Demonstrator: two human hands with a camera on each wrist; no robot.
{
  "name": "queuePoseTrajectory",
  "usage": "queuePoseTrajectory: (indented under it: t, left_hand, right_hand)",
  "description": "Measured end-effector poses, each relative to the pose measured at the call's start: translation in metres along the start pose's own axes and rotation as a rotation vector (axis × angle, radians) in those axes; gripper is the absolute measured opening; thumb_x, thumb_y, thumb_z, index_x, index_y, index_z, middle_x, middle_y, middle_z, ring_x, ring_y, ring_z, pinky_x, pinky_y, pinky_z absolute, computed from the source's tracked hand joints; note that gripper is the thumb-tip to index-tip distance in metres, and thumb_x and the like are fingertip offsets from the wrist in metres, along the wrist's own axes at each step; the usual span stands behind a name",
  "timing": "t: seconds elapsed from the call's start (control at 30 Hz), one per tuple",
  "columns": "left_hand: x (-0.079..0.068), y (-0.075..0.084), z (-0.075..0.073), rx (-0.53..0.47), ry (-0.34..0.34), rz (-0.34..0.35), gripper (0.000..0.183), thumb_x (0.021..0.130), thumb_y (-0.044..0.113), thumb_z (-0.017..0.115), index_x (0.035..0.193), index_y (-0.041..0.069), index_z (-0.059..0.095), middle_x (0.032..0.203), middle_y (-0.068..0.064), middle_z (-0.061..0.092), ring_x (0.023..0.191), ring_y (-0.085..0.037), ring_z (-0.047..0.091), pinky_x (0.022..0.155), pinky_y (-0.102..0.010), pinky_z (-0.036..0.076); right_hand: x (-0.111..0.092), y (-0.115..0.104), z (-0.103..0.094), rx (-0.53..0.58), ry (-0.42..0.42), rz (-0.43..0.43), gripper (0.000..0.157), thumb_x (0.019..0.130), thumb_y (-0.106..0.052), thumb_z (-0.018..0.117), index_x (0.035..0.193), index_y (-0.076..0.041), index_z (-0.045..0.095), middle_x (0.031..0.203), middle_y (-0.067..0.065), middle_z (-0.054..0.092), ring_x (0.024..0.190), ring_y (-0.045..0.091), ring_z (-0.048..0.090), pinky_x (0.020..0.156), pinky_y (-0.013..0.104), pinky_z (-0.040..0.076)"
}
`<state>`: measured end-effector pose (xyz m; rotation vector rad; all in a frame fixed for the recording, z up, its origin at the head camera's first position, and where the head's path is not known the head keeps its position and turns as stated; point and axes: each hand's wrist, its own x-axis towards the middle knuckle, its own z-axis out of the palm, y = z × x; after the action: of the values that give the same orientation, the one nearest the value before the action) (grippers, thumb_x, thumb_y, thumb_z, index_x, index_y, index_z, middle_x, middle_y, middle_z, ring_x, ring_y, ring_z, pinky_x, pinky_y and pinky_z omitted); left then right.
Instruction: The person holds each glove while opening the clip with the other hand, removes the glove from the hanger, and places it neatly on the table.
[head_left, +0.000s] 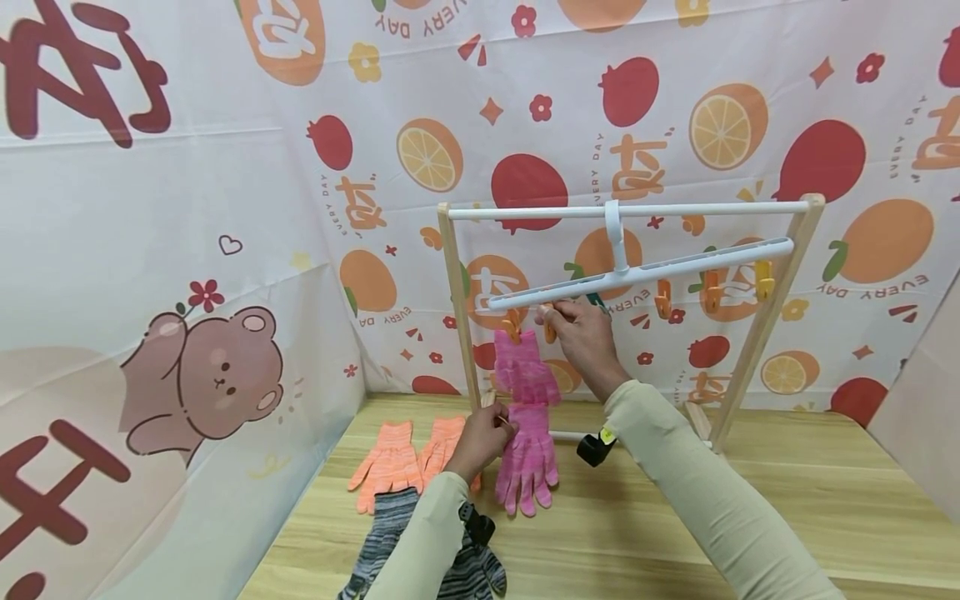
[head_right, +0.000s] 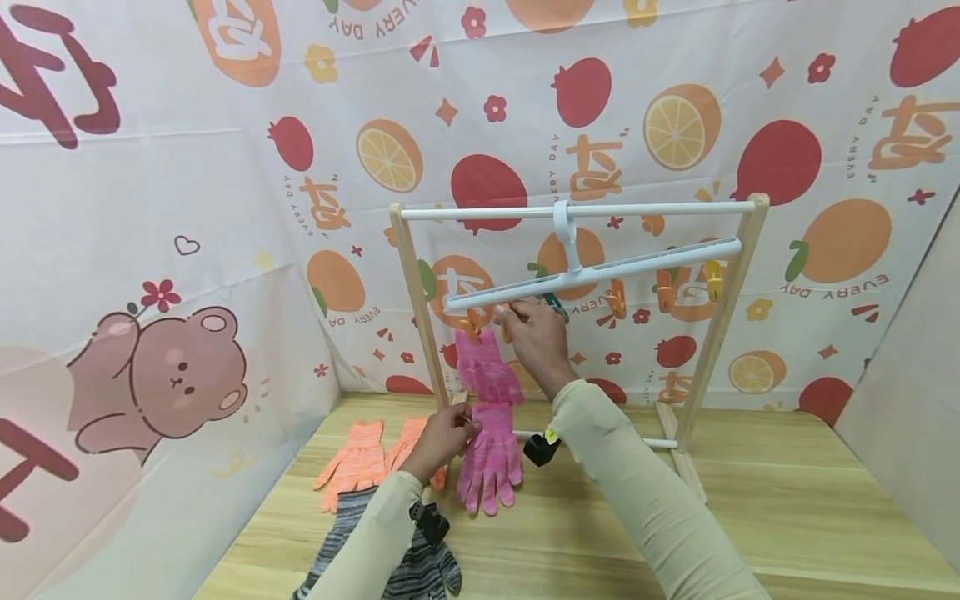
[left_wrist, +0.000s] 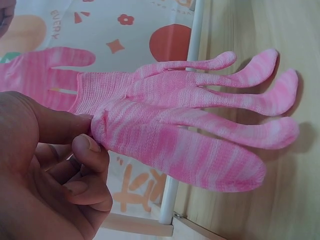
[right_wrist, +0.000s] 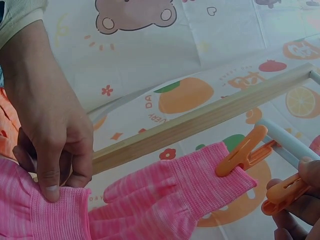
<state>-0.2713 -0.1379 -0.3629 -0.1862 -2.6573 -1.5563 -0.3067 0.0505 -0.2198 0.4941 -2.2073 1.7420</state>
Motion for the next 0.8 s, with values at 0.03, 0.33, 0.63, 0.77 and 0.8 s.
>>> queuePoseTrajectory:
  t: [0.03, 0.33, 0.63, 0.77, 0.8]
  left_hand:
    - [0.0000, -0.0004, 0.0000, 0.001, 0.001, -0.006, 0.009, 0.098, 0.006, 0.060, 0.101, -0.001, 0.064, 0.075, -0.007, 0.060, 0.060, -0.014, 0.058, 0.054, -0.030, 0.049]
    - [0.0007, -0.0023, -0.0008, 0.019, 0.000, -0.009, 0.009, 0.098, 0.006, 0.060, 0.100, -0.001, 0.065, 0.073, -0.005, 0.060, 0.059, -0.013, 0.056, 0.054, -0.029, 0.048]
    - [0.0035, -0.0090, 0.0006, 0.037, -0.006, -0.026, 0.009, 0.096, 0.005, 0.061, 0.100, -0.002, 0.064, 0.079, -0.007, 0.063, 0.062, -0.014, 0.059, 0.055, -0.030, 0.049]
    - [0.0034, -0.0090, 0.0012, 0.026, -0.008, -0.028, 0.010, 0.095, 0.004, 0.061, 0.101, -0.003, 0.065, 0.080, -0.008, 0.064, 0.062, -0.015, 0.059, 0.055, -0.030, 0.049]
    - [0.0034, -0.0085, 0.0014, 0.023, -0.007, -0.030, 0.010, 0.094, 0.003, 0.060, 0.101, -0.003, 0.065, 0.080, -0.008, 0.064, 0.062, -0.015, 0.059, 0.055, -0.030, 0.049]
  right_hand:
    - [-0.0001, 0.0000, 0.0000, 0.000, 0.001, 0.001, 0.025, 0.102, -0.031, 0.065, 0.110, -0.012, 0.078, 0.103, 0.004, 0.073, 0.094, 0.021, 0.059, 0.076, 0.039, 0.048]
    - [0.0009, 0.0010, 0.0005, -0.019, 0.006, -0.009, 0.025, 0.102, -0.032, 0.065, 0.106, -0.012, 0.078, 0.103, 0.004, 0.073, 0.089, 0.022, 0.057, 0.070, 0.038, 0.044]
    - [0.0012, 0.0017, 0.0020, -0.017, 0.016, 0.000, 0.024, 0.101, -0.033, 0.066, 0.104, -0.012, 0.078, 0.101, 0.001, 0.073, 0.090, 0.021, 0.056, 0.070, 0.038, 0.044]
    - [0.0004, 0.0024, 0.0012, -0.010, 0.017, -0.007, 0.024, 0.101, -0.030, 0.065, 0.107, -0.011, 0.078, 0.101, 0.001, 0.073, 0.093, 0.020, 0.057, 0.073, 0.038, 0.046]
    - [0.0002, 0.0025, 0.0009, -0.007, 0.018, -0.006, 0.024, 0.101, -0.030, 0.065, 0.108, -0.011, 0.078, 0.101, 0.001, 0.073, 0.094, 0.020, 0.057, 0.074, 0.038, 0.046]
